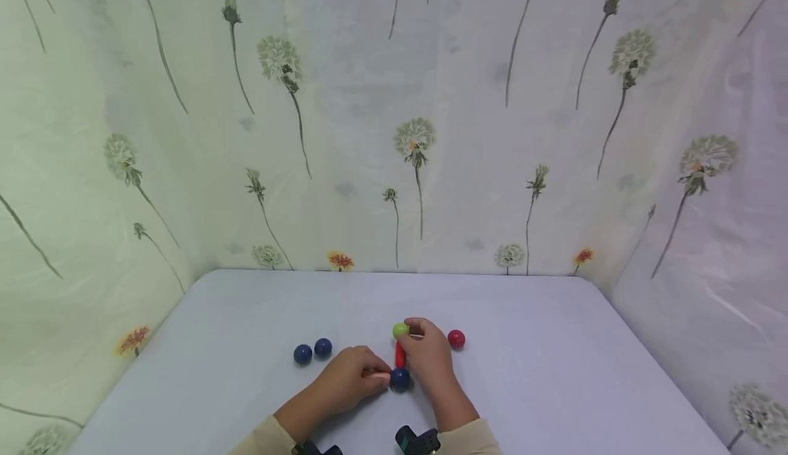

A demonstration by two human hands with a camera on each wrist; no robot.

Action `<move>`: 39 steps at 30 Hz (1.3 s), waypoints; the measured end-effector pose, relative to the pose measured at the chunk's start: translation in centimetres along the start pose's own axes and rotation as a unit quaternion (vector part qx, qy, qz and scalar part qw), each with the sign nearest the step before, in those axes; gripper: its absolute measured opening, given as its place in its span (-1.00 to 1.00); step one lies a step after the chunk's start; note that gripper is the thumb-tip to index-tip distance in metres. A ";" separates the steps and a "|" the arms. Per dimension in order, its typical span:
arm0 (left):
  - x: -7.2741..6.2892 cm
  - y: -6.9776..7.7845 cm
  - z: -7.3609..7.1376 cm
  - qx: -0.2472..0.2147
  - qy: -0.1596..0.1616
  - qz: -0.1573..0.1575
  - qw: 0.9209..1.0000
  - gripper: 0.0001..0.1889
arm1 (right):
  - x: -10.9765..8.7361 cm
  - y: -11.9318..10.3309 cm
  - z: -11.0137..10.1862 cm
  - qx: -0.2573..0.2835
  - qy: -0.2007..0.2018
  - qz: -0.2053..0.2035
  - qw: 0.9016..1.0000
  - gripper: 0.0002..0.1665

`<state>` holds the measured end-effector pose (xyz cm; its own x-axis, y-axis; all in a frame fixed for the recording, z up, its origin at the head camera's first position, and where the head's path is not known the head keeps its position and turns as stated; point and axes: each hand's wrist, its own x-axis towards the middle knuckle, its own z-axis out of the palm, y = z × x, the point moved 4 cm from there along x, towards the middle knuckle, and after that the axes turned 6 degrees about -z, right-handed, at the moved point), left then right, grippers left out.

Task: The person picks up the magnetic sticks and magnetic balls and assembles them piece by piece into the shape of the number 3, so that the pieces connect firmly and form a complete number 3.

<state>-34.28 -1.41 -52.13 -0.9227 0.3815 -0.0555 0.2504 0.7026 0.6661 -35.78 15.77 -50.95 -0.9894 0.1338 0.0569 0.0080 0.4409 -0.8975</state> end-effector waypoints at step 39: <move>-0.3 0.3 -0.2 0.007 0.010 0.033 0.999 -0.88 | 0.3 0.3 0.4 -0.072 -0.008 -0.034 0.997 -0.55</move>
<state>-34.01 -1.48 -51.76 -0.9097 0.4153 0.0028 0.3147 0.6850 0.6571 -36.19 15.55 -51.37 -0.9904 0.0864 0.1076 -0.0393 0.5707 -0.8202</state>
